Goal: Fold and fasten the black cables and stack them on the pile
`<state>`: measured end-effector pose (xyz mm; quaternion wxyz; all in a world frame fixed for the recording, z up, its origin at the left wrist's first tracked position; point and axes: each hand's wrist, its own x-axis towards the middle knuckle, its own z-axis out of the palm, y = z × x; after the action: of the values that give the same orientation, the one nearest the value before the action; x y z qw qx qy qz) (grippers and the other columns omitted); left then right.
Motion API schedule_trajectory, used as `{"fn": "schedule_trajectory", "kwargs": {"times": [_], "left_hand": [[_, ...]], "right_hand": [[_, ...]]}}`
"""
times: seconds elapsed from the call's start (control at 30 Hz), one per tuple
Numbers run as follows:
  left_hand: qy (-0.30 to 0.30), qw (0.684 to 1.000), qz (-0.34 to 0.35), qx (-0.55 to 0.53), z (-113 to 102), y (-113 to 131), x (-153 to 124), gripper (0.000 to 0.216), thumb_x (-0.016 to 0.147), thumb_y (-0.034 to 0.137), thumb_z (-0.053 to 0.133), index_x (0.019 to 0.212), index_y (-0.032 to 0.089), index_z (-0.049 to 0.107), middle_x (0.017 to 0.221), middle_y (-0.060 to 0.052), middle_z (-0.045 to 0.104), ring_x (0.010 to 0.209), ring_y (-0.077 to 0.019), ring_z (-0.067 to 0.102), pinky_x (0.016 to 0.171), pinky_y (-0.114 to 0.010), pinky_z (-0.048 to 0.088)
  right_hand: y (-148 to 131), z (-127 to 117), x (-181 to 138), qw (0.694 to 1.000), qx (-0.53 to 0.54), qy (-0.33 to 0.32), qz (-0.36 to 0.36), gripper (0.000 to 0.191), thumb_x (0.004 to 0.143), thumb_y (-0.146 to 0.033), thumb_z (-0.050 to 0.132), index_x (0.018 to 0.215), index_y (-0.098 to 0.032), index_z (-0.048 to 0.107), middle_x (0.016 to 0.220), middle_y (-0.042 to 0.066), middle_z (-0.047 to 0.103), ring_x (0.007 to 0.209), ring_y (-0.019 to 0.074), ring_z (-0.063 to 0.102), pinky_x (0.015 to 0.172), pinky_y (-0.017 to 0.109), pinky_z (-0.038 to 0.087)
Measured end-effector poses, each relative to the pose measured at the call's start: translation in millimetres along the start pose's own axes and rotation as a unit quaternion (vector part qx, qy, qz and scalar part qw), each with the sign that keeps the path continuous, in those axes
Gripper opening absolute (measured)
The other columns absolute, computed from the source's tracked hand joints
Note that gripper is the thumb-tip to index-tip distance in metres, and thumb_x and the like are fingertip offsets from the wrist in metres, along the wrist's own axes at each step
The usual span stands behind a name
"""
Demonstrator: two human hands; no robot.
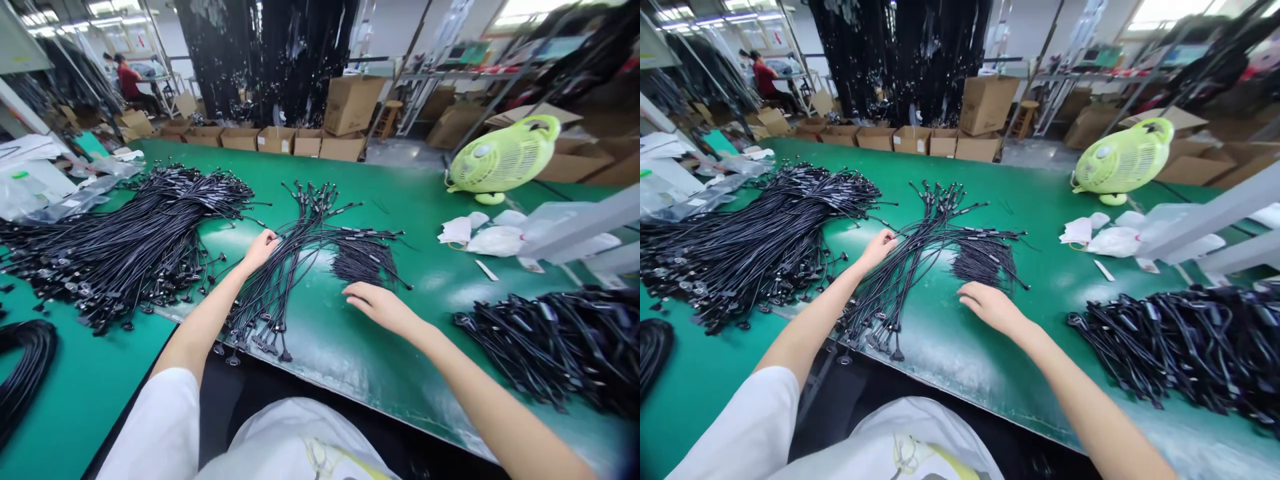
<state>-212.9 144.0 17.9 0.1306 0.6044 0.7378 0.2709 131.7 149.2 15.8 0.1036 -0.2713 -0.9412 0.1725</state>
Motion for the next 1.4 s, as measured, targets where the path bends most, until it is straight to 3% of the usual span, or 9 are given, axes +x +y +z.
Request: {"fn": "schedule_trajectory", "kwargs": {"times": [0.27, 0.5, 0.63, 0.8, 1.0, 1.1, 1.2, 1.3, 1.4], "left_hand": [[0.084, 0.976, 0.166, 0.112, -47, 44, -23, 0.027, 0.096, 0.03, 0.041, 0.111, 0.022, 0.062, 0.106, -0.008, 0.069, 0.098, -0.0233, 0.063, 0.084, -0.032, 0.046], [0.115, 0.97, 0.071, 0.204, -72, -1, -15, 0.044, 0.089, 0.017, 0.047, 0.133, 0.011, 0.05, 0.13, -0.022, 0.056, 0.119, -0.0336, 0.052, 0.098, -0.047, 0.042], [-0.022, 0.996, 0.082, -0.039, -48, -12, -31, 0.045, 0.092, 0.033, 0.046, 0.131, 0.013, 0.051, 0.132, -0.016, 0.057, 0.123, -0.0275, 0.051, 0.105, -0.041, 0.038], [-0.165, 0.967, 0.103, -0.165, -30, 5, -49, 0.036, 0.09, 0.047, 0.045, 0.087, 0.017, 0.066, 0.091, -0.005, 0.069, 0.091, -0.0199, 0.062, 0.088, -0.033, 0.048], [0.09, 0.924, 0.106, -0.355, -78, 27, -52, 0.027, 0.091, 0.048, 0.045, 0.091, 0.021, 0.052, 0.074, 0.002, 0.055, 0.058, -0.0095, 0.051, 0.058, -0.021, 0.041], [0.112, 0.969, 0.128, -0.181, -115, 17, -57, 0.021, 0.085, 0.042, 0.056, 0.085, 0.021, 0.058, 0.073, 0.001, 0.057, 0.062, -0.0119, 0.049, 0.059, -0.023, 0.039], [-0.021, 0.995, 0.092, -0.045, -136, -9, -70, 0.02, 0.081, 0.038, 0.06, 0.072, 0.021, 0.064, 0.067, 0.0, 0.058, 0.067, -0.0157, 0.051, 0.063, -0.025, 0.04], [-0.077, 0.974, 0.012, -0.211, -128, -15, -87, 0.029, 0.085, 0.044, 0.054, 0.073, 0.02, 0.066, 0.056, 0.001, 0.052, 0.058, -0.0146, 0.051, 0.058, -0.025, 0.041], [-0.092, 0.93, -0.036, -0.354, -92, 27, -108, 0.034, 0.084, 0.049, 0.057, 0.085, 0.018, 0.068, 0.065, -0.003, 0.061, 0.06, -0.0147, 0.057, 0.056, -0.025, 0.045]], "right_hand": [[-9, -26, 106, 0.976, -0.155, 0.056, 0.141, 0.046, 0.096, -0.027, 0.042, 0.14, -0.013, 0.043, 0.139, 0.016, 0.05, 0.121, 0.0221, 0.053, 0.099, 0.033, 0.043], [-13, -41, 148, 0.967, -0.204, 0.031, 0.15, 0.027, 0.094, -0.019, 0.042, 0.11, -0.01, 0.062, 0.108, 0.018, 0.064, 0.102, 0.0228, 0.057, 0.083, 0.031, 0.041], [-54, -86, 138, 0.961, -0.227, 0.133, 0.089, 0.038, 0.101, -0.023, 0.024, 0.12, -0.018, 0.057, 0.125, 0.013, 0.054, 0.109, 0.0205, 0.051, 0.073, 0.026, 0.04], [-96, -168, 117, 0.898, -0.269, 0.345, 0.048, 0.04, 0.102, -0.035, 0.03, 0.114, -0.016, 0.062, 0.116, 0.009, 0.056, 0.095, 0.0169, 0.055, 0.073, 0.027, 0.043], [-72, -217, 75, 0.88, -0.283, 0.359, 0.13, 0.043, 0.1, -0.045, 0.029, 0.114, -0.022, 0.063, 0.113, 0.012, 0.063, 0.104, 0.0231, 0.057, 0.088, 0.04, 0.047], [-32, -215, 44, 0.885, -0.304, 0.305, 0.176, 0.05, 0.099, -0.051, 0.022, 0.107, -0.027, 0.065, 0.106, 0.009, 0.067, 0.099, 0.0239, 0.06, 0.08, 0.041, 0.047], [18, -191, 3, 0.884, -0.353, 0.24, 0.189, 0.064, 0.099, -0.056, 0.014, 0.088, -0.022, 0.067, 0.085, 0.009, 0.068, 0.072, 0.0206, 0.06, 0.057, 0.031, 0.041], [36, -138, -40, 0.916, -0.35, 0.159, 0.117, 0.063, 0.099, -0.055, 0.022, 0.062, -0.019, 0.06, 0.056, 0.005, 0.058, 0.043, 0.0135, 0.046, 0.043, 0.024, 0.022], [-10, -80, -70, 0.953, -0.29, 0.079, 0.037, 0.049, 0.095, -0.046, 0.044, 0.056, -0.019, 0.054, 0.049, 0.001, 0.054, 0.039, 0.0113, 0.044, 0.041, 0.025, 0.019]]}}
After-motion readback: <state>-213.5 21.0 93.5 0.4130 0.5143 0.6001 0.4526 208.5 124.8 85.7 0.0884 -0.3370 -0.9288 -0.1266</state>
